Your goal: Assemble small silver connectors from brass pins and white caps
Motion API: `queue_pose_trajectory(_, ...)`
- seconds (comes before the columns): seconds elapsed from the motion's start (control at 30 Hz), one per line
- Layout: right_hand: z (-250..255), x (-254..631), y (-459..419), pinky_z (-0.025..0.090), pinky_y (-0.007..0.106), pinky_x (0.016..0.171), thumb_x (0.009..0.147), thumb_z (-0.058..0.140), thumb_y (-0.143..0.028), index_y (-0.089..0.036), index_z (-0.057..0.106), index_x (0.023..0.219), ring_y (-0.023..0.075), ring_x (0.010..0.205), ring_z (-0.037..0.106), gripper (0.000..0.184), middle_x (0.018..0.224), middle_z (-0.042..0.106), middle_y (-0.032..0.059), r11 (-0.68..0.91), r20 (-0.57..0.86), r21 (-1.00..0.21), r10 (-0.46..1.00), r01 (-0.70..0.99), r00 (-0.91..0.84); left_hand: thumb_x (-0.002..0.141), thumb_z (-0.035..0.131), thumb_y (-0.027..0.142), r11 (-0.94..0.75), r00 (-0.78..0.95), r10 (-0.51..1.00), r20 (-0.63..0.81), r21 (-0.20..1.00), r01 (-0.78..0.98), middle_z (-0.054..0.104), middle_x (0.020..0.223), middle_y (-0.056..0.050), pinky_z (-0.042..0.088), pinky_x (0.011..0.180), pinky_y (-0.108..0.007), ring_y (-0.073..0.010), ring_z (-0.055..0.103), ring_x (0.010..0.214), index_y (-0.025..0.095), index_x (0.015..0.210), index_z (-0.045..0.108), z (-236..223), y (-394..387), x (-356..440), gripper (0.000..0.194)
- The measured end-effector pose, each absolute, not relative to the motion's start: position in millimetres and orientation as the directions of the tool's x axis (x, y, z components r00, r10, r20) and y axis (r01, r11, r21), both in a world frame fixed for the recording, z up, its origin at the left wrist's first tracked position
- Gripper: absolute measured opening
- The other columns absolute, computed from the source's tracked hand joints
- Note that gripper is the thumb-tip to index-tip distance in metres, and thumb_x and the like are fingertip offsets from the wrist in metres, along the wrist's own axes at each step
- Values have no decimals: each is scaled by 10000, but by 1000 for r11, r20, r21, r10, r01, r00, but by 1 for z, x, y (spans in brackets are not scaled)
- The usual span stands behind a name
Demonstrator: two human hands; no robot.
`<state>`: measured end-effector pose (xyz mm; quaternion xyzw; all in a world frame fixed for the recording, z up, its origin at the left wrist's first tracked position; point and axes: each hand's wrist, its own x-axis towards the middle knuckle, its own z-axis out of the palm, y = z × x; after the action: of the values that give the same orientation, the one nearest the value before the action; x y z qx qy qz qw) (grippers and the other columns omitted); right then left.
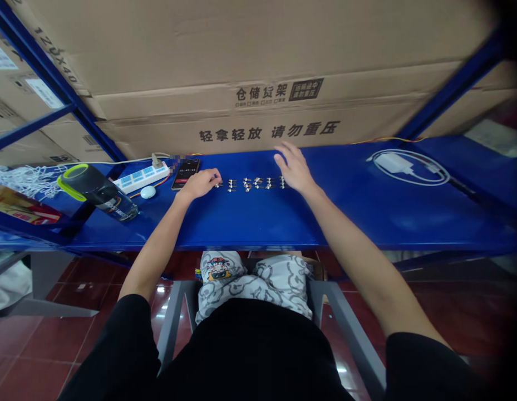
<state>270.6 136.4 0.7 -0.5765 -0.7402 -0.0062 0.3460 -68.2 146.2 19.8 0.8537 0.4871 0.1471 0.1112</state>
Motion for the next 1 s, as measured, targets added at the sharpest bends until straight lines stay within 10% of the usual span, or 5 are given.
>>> queue_pose_trajectory(0.63, -8, 276, 144, 367, 655, 1165, 991, 412, -261, -287, 671, 1262, 332, 1354, 549, 376, 1424, 630, 89, 378, 517, -402, 846, 834, -134, 973, 492, 631, -495, 499, 861, 100, 396, 774, 699, 933, -71, 481, 762, -348, -236, 652, 835, 219, 1054, 668, 23, 144, -70, 455)
queue_pose_trajectory(1.0, -9, 274, 145, 473, 586, 1099, 953, 447, -201, -260, 715, 1186, 323, 1240, 628, 360, 1287, 708, 83, 469, 553, -383, 807, 796, -209, 822, 699, 694, -687, 663, 722, 197, 310, 657, 587, 1304, -109, 373, 1112, -504, -348, 525, 1241, 252, 1348, 600, 13, 141, -58, 695)
